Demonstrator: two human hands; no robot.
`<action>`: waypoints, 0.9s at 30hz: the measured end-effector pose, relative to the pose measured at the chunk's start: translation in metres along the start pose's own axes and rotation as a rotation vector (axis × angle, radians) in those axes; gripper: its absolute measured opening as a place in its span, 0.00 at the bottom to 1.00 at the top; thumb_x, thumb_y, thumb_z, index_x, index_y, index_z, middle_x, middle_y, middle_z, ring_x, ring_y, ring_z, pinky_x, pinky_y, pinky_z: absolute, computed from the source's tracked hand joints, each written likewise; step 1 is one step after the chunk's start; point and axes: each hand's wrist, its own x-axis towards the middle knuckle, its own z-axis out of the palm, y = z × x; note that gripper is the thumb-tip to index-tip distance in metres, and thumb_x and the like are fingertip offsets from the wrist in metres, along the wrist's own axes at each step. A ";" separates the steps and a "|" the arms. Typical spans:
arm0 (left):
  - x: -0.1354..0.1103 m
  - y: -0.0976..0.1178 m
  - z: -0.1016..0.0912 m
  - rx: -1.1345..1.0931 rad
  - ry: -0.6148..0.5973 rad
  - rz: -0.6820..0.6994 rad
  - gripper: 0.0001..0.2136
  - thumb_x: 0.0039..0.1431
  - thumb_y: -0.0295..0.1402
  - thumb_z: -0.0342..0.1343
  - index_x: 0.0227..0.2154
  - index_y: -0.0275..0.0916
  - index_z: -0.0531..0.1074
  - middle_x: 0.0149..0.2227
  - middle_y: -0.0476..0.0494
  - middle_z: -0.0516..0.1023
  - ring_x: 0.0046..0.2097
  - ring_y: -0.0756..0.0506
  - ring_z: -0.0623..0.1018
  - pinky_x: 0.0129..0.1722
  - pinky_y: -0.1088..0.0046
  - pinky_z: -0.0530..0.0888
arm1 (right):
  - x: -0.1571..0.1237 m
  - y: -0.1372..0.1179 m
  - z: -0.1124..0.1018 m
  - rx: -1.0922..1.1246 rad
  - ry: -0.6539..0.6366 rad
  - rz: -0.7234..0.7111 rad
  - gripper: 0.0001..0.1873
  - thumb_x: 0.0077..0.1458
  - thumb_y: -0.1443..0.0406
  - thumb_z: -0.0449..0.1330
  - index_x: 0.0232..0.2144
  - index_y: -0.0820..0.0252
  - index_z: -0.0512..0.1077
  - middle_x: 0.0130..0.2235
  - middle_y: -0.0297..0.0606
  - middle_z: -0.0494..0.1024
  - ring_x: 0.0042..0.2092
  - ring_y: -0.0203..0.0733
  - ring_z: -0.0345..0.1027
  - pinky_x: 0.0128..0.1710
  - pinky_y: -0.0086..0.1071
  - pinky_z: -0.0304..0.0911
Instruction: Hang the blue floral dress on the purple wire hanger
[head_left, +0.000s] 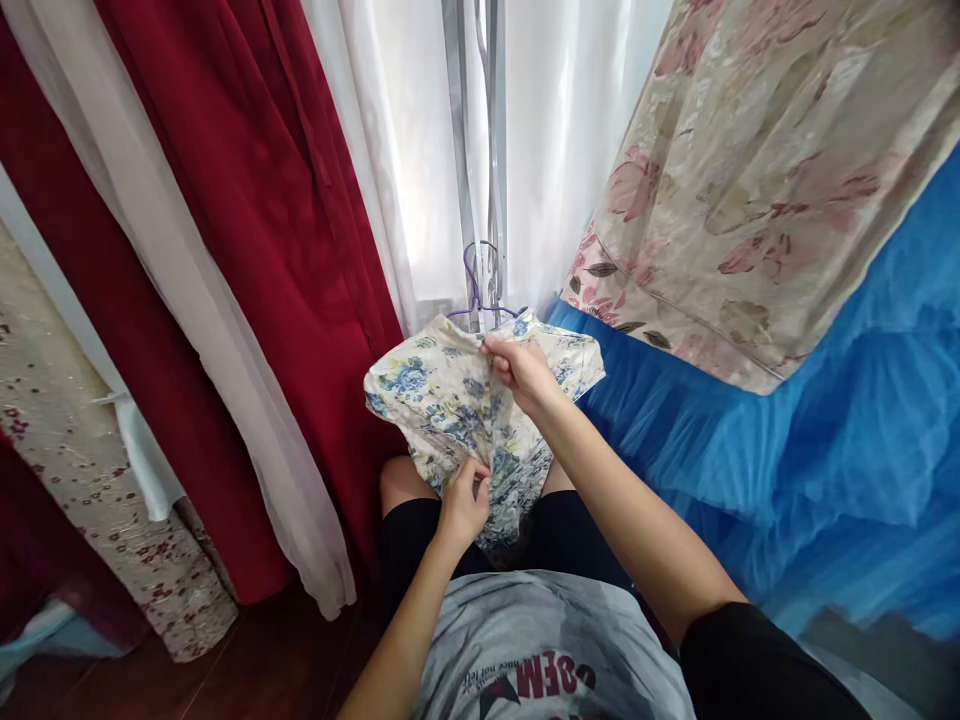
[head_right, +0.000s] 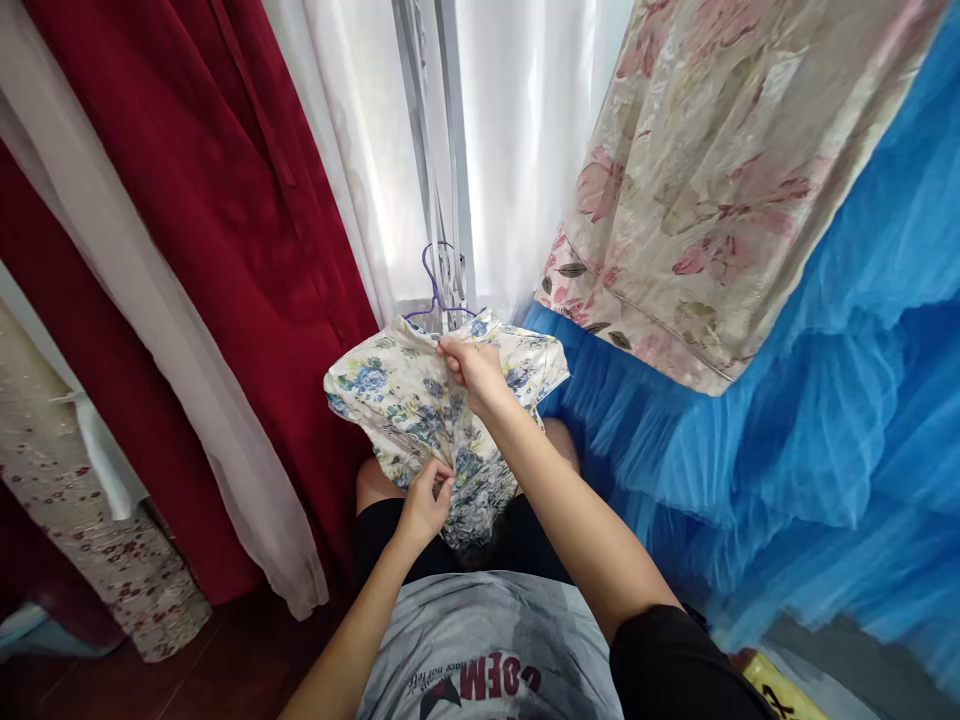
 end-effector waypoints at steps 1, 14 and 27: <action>0.001 -0.004 -0.001 -0.001 -0.027 -0.007 0.02 0.63 0.28 0.51 0.34 0.41 0.66 0.36 0.44 0.75 0.39 0.43 0.77 0.43 0.65 0.72 | 0.003 -0.005 0.004 0.012 -0.001 -0.012 0.15 0.44 0.57 0.70 0.22 0.63 0.73 0.15 0.23 0.57 0.17 0.26 0.44 0.17 0.29 0.37; 0.111 0.097 -0.085 -0.031 0.276 0.386 0.18 0.74 0.35 0.47 0.63 0.45 0.64 0.43 0.43 0.76 0.43 0.46 0.77 0.48 0.67 0.74 | -0.024 0.007 -0.004 -0.143 -0.031 -0.234 0.12 0.56 0.57 0.62 0.25 0.57 0.69 0.16 0.27 0.65 0.19 0.31 0.53 0.21 0.28 0.47; 0.175 0.117 -0.127 -0.106 0.684 0.427 0.11 0.70 0.38 0.53 0.33 0.38 0.74 0.34 0.46 0.74 0.39 0.48 0.75 0.43 0.74 0.71 | -0.004 0.064 -0.028 -0.552 -0.067 -0.230 0.14 0.54 0.57 0.59 0.22 0.55 0.62 0.18 0.27 0.61 0.21 0.33 0.51 0.22 0.29 0.44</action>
